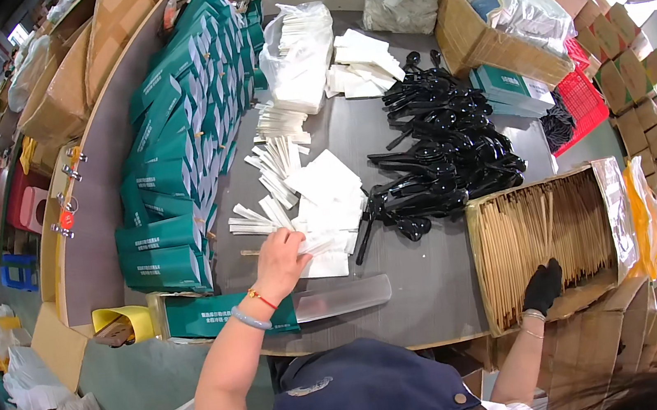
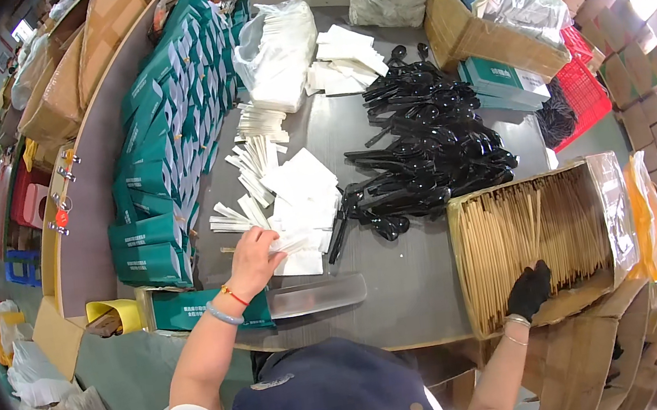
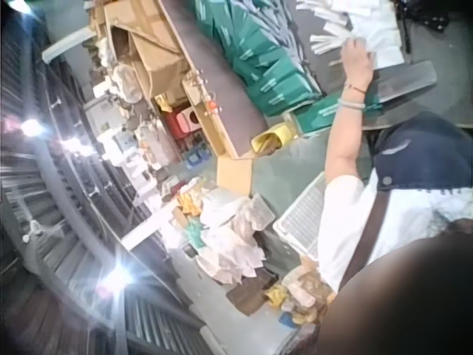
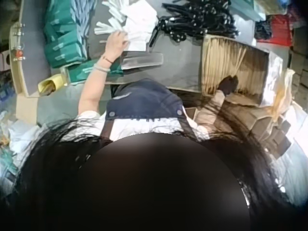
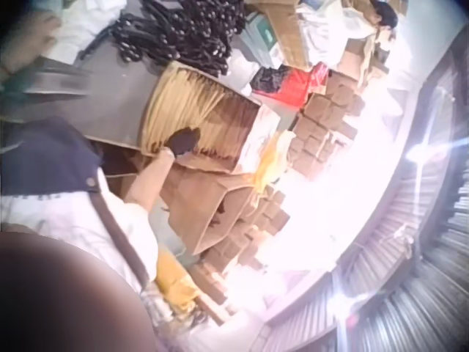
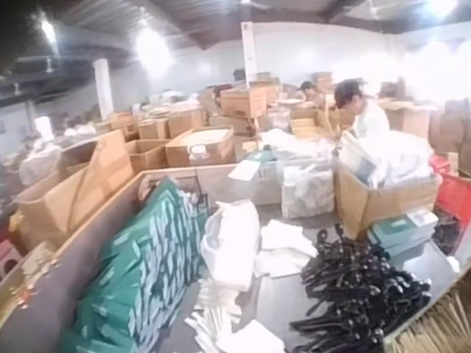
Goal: Packing chopsticks and small plastic components into paper sleeves at a workstation.
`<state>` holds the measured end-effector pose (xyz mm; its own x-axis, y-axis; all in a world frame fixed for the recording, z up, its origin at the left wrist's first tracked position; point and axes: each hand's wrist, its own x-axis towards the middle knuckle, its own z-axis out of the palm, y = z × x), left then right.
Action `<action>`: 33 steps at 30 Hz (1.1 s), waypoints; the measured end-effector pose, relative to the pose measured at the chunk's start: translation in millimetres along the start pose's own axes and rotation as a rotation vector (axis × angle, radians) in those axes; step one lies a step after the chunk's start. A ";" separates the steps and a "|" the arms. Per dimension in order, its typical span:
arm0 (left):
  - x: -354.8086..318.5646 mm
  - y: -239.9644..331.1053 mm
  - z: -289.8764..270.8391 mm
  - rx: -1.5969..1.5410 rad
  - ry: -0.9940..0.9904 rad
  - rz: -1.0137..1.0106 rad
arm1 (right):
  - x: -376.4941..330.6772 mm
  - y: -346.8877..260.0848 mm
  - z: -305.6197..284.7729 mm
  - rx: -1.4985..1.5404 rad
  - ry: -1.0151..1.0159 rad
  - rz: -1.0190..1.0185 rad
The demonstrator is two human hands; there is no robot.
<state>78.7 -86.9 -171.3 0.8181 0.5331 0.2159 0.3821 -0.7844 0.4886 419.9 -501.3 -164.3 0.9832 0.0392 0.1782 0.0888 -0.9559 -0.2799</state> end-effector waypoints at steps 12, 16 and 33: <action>-13.4 31.3 -40.5 -0.440 -0.133 -0.327 | -87.2 -215.2 33.8 0.365 -0.361 -0.651; -44.2 40.2 -28.6 -0.424 -0.270 -0.033 | -87.7 -214.5 46.6 0.286 -0.360 -0.658; -89.9 62.6 -21.5 0.117 -0.163 0.143 | -65.3 -143.8 -50.7 0.417 -0.599 -0.503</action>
<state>19.9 -177.1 -141.9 0.9221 0.3636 0.1323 0.2970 -0.8844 0.3601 334.9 -381.2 -87.9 0.7199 0.6839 -0.1187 0.4687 -0.6051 -0.6436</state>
